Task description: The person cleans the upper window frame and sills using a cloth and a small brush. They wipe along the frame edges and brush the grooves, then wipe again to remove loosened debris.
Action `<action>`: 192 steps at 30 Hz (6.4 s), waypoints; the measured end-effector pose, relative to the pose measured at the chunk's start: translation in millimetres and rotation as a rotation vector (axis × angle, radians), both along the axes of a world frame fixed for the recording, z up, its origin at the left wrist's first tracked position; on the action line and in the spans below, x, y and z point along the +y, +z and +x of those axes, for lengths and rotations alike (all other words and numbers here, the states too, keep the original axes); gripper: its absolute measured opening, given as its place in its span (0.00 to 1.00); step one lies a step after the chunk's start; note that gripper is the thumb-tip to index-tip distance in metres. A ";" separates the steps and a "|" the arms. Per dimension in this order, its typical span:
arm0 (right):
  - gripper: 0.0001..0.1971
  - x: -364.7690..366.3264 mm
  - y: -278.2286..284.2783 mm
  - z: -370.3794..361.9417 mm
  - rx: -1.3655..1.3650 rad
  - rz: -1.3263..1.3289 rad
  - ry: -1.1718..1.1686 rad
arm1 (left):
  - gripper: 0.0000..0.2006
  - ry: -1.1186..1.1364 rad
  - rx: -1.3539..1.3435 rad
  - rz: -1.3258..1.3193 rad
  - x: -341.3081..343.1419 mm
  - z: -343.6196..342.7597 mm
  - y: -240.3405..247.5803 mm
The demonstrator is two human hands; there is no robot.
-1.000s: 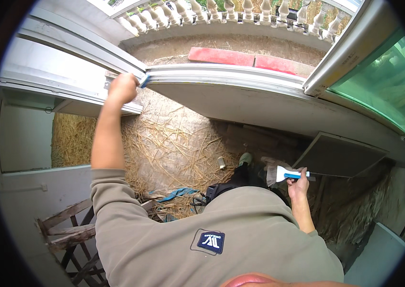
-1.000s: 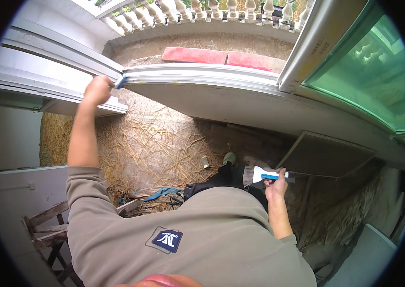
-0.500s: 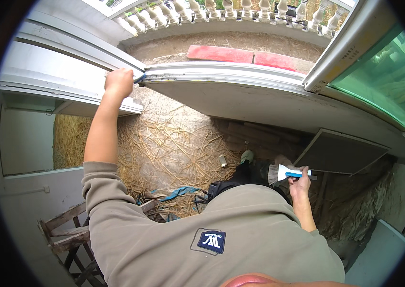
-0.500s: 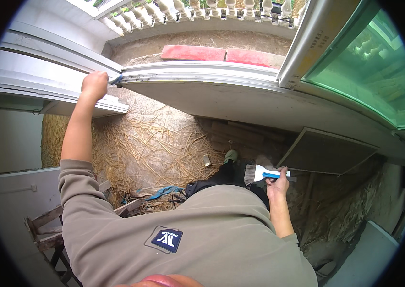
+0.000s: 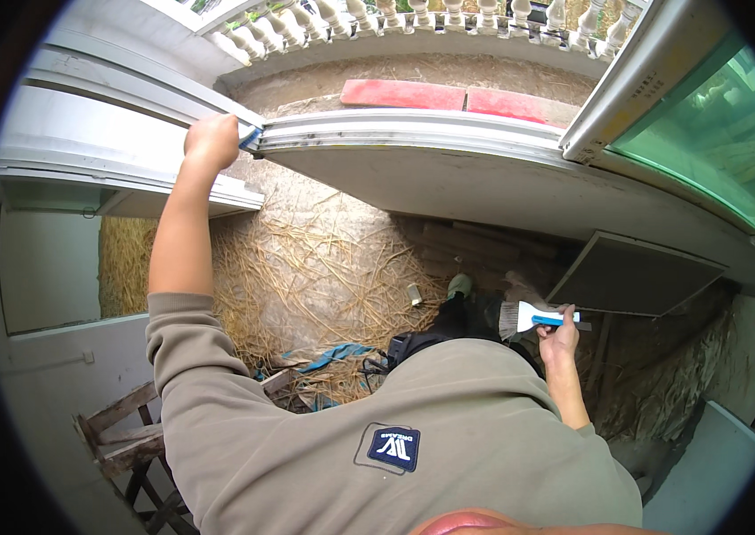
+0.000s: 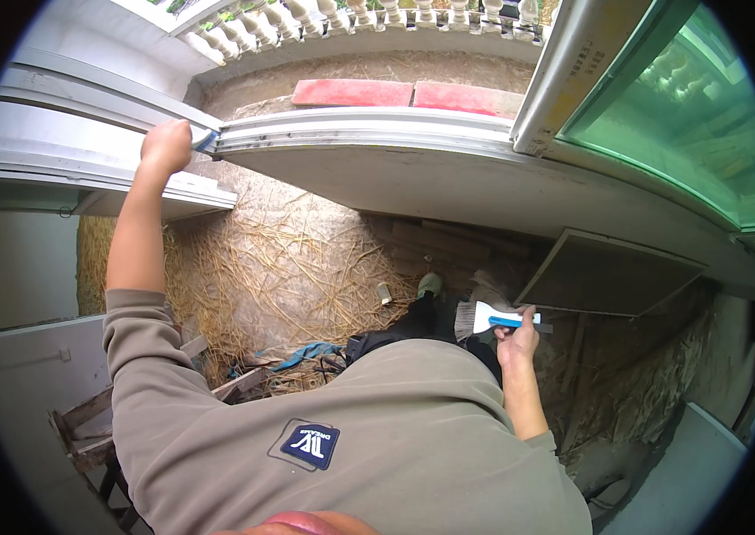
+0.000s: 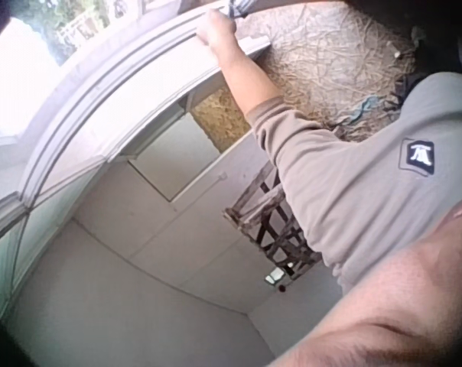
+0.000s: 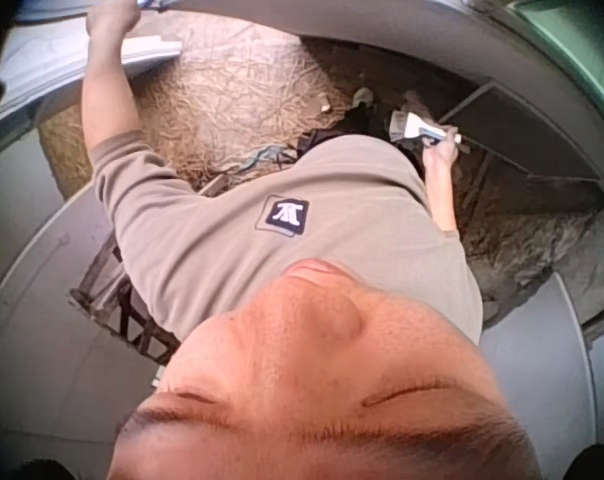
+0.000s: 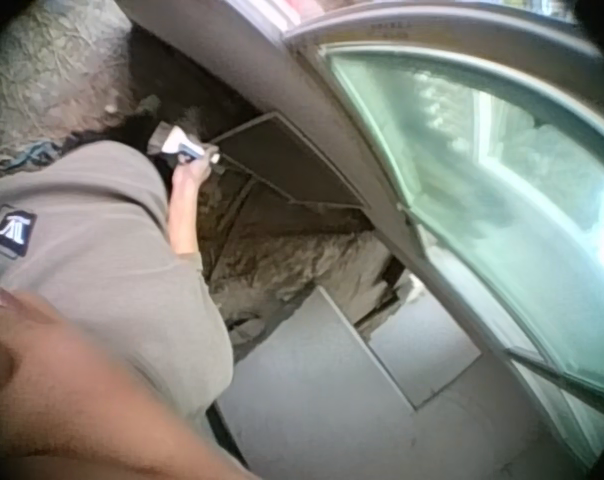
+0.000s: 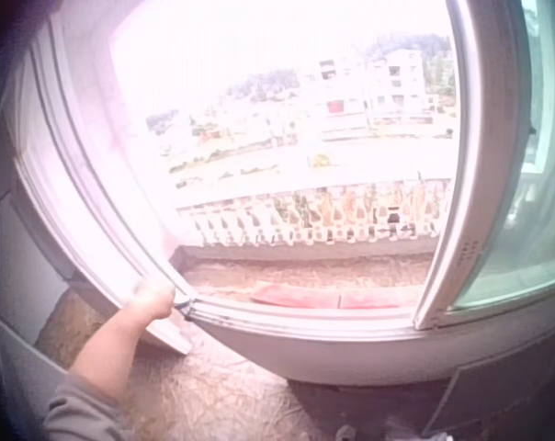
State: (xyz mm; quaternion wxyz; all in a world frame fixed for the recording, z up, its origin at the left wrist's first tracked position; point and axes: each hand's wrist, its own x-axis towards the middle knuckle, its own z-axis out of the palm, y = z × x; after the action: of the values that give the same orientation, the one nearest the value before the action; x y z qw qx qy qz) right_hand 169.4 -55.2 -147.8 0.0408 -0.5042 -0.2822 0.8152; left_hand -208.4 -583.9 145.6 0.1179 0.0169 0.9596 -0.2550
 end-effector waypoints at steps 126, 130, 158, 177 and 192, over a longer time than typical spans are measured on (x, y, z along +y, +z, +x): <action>0.16 -2.5 3.3 -8.1 0.005 0.001 0.044 | 0.14 -0.146 0.149 0.546 47.8 58.5 -31.6; 0.16 0.0 3.1 -5.6 0.030 -0.013 0.034 | 0.15 -0.095 0.065 0.754 67.9 64.2 -41.7; 0.17 20.2 10.4 22.0 0.049 0.013 0.036 | 0.19 -0.001 0.190 0.478 137.4 100.6 -44.4; 0.17 9.0 5.4 27.7 0.029 0.017 0.016 | 0.14 0.046 0.189 1.015 196.4 100.7 -72.8; 0.18 7.4 -1.5 35.9 0.056 -0.033 -0.052 | 0.15 -0.155 -0.217 1.038 254.9 81.1 -57.0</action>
State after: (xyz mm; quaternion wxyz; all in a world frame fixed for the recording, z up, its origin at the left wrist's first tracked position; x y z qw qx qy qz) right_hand 205.3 -47.8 -149.3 0.0615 -0.4890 -0.2545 0.8321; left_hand -127.2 -329.0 88.6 0.1734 0.1703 0.9377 0.2484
